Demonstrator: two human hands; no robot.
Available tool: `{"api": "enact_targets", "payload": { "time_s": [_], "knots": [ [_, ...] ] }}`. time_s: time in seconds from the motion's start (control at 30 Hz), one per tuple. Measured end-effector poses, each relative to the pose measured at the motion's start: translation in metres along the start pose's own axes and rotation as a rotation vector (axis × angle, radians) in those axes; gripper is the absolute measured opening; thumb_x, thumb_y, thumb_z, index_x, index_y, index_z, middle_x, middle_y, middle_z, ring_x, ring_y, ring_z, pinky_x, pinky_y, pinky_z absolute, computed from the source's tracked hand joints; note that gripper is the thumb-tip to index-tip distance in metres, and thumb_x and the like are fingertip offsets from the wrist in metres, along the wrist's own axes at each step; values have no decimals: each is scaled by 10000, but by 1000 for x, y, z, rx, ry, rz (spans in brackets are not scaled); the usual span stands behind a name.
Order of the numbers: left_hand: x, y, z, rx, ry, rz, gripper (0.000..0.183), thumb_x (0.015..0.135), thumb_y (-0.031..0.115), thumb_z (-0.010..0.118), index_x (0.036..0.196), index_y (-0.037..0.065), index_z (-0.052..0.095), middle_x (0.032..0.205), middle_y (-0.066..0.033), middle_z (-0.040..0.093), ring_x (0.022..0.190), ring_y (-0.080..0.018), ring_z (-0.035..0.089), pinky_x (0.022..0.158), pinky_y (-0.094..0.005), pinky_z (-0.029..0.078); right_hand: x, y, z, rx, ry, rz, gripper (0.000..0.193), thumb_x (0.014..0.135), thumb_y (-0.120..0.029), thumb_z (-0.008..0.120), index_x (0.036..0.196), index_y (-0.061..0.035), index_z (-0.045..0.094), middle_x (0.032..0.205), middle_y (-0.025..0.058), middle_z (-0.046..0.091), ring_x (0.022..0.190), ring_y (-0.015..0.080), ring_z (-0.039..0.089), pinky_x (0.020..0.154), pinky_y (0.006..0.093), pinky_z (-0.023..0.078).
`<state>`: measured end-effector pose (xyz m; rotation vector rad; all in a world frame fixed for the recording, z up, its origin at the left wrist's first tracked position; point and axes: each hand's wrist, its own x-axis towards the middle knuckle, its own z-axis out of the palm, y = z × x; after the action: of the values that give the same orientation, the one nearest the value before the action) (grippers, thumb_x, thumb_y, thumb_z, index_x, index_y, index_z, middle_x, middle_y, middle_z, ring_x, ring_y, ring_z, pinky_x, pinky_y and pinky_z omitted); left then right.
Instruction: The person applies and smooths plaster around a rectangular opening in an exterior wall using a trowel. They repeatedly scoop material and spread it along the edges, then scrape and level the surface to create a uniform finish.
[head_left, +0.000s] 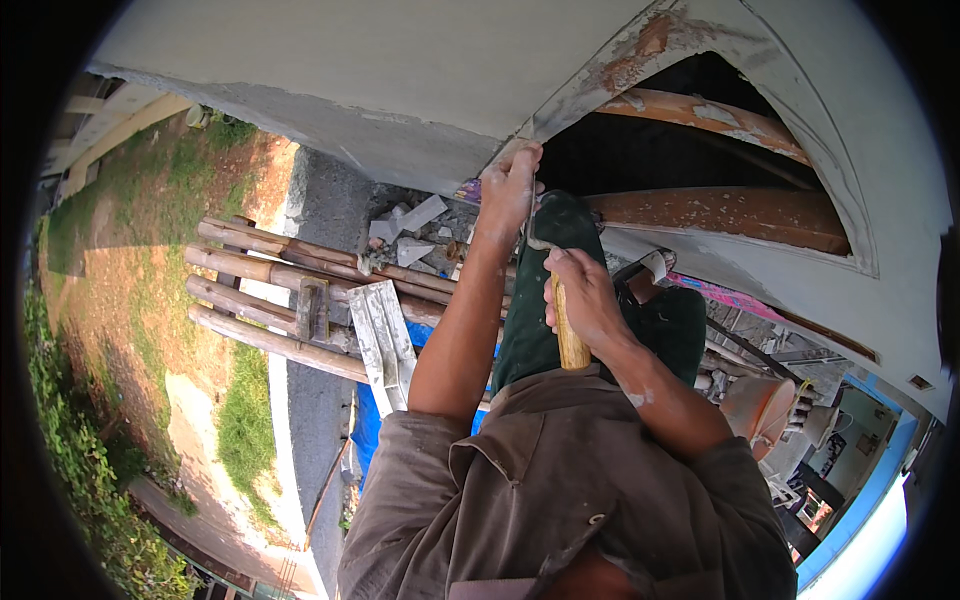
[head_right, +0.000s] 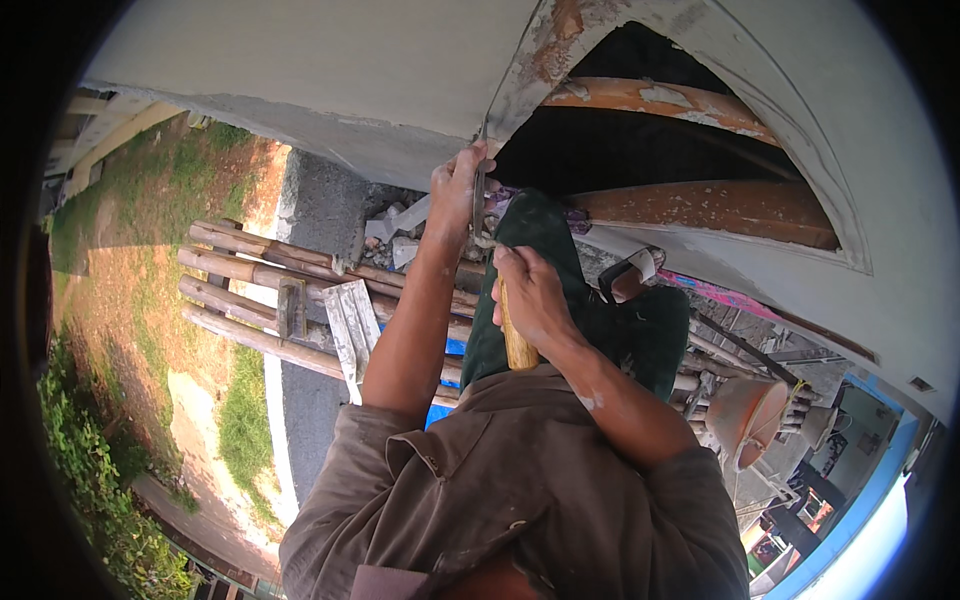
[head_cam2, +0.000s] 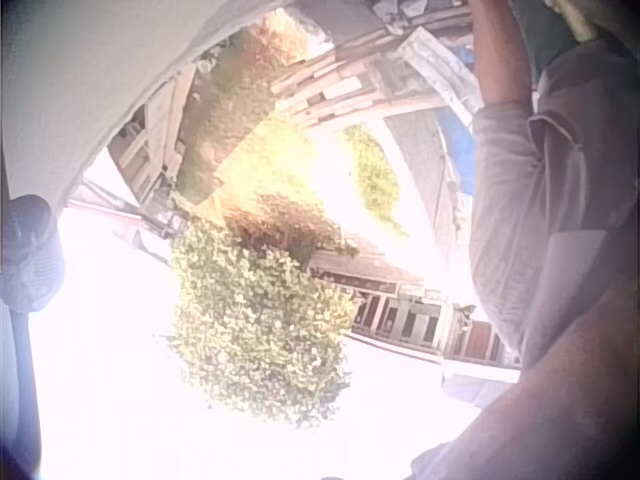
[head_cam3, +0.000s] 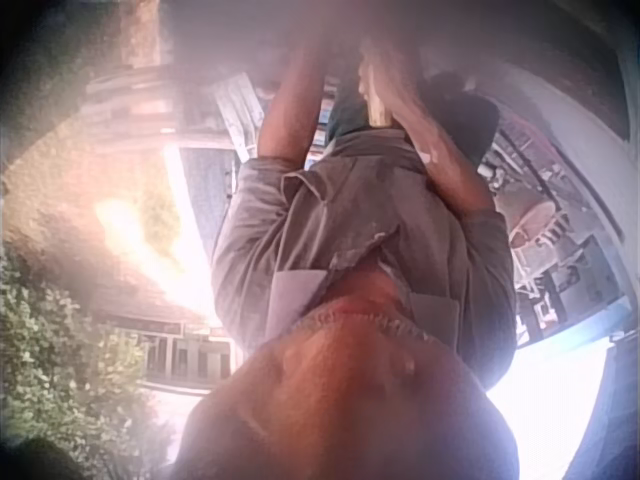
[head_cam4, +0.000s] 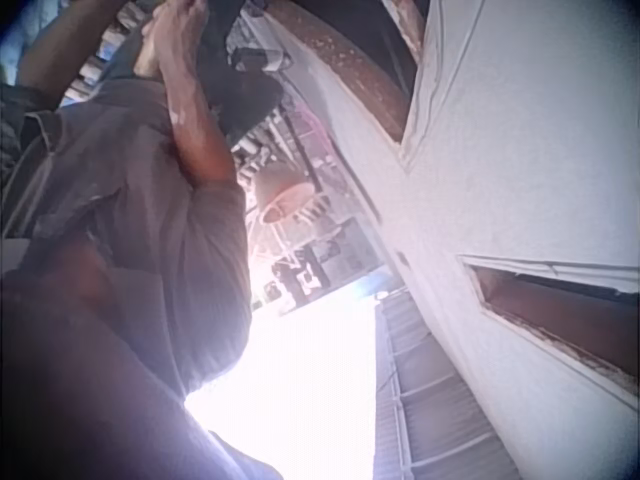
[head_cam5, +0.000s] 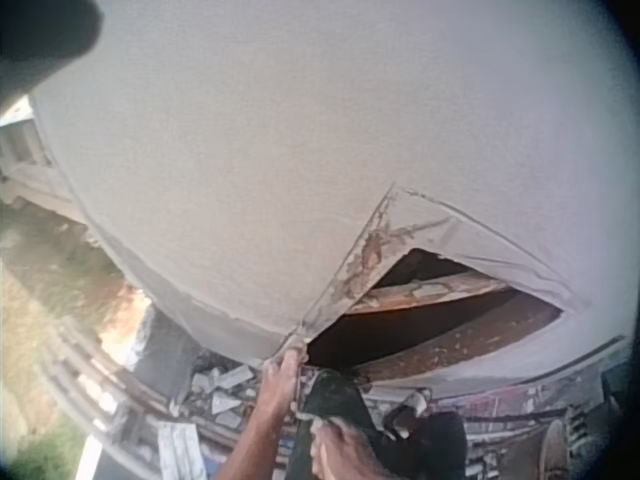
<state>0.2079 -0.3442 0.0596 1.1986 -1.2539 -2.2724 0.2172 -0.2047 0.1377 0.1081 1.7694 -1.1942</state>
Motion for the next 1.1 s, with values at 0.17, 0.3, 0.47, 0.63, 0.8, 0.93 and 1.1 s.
{"api": "enact_targets", "payload": {
  "time_s": [0.17,0.3,0.47,0.63,0.8,0.93,1.1],
  "knots": [
    [-6,7,2,15,-1,2,556,833,483,607,1018,-40,645,903,-82,607,706,-165,597,548,-297,479,-9,-5,0,-23,9,-9,303,953,-341,506,946,-38,522,654,44,510,458,126,504,438,265,422],
    [-9,12,3,12,-25,18,594,826,498,625,1014,-65,614,949,-125,620,710,-173,599,549,-308,476,-14,-9,-1,-26,6,-20,303,955,-341,503,939,-39,523,655,44,511,459,125,505,440,263,422],
    [-15,22,5,4,-44,37,598,828,498,623,1017,-69,614,945,-129,623,715,-177,603,559,-310,483,-24,-17,-1,-44,11,-19,318,961,-349,492,953,-32,522,665,46,516,457,124,505,431,265,419],
    [-20,29,7,11,-60,51,601,829,491,614,1036,-73,610,956,-133,625,735,-189,612,581,-317,492,-30,-20,-3,-41,-2,-46,339,973,-357,477,987,-22,521,670,49,516,455,124,504,424,264,413],
    [-28,39,11,10,-69,65,610,828,492,607,1060,-73,607,975,-137,621,751,-192,613,599,-321,496,-37,-23,-4,-60,3,-58,343,979,-355,470,1002,-16,520,671,53,516,452,123,501,425,261,408],
    [-31,43,11,5,-80,72,606,829,487,604,1066,-71,606,986,-138,618,752,-192,613,598,-322,498,-41,-26,-5,-62,-2,-72,344,981,-349,465,1008,-10,520,672,53,515,457,121,501,429,260,407],
    [-38,52,15,7,-76,75,591,829,477,601,1067,-64,607,989,-136,615,749,-192,615,586,-317,494,-50,-33,-4,-71,9,-82,344,985,-345,462,998,-7,523,671,51,515,461,119,502,437,256,406]
  ]
}}
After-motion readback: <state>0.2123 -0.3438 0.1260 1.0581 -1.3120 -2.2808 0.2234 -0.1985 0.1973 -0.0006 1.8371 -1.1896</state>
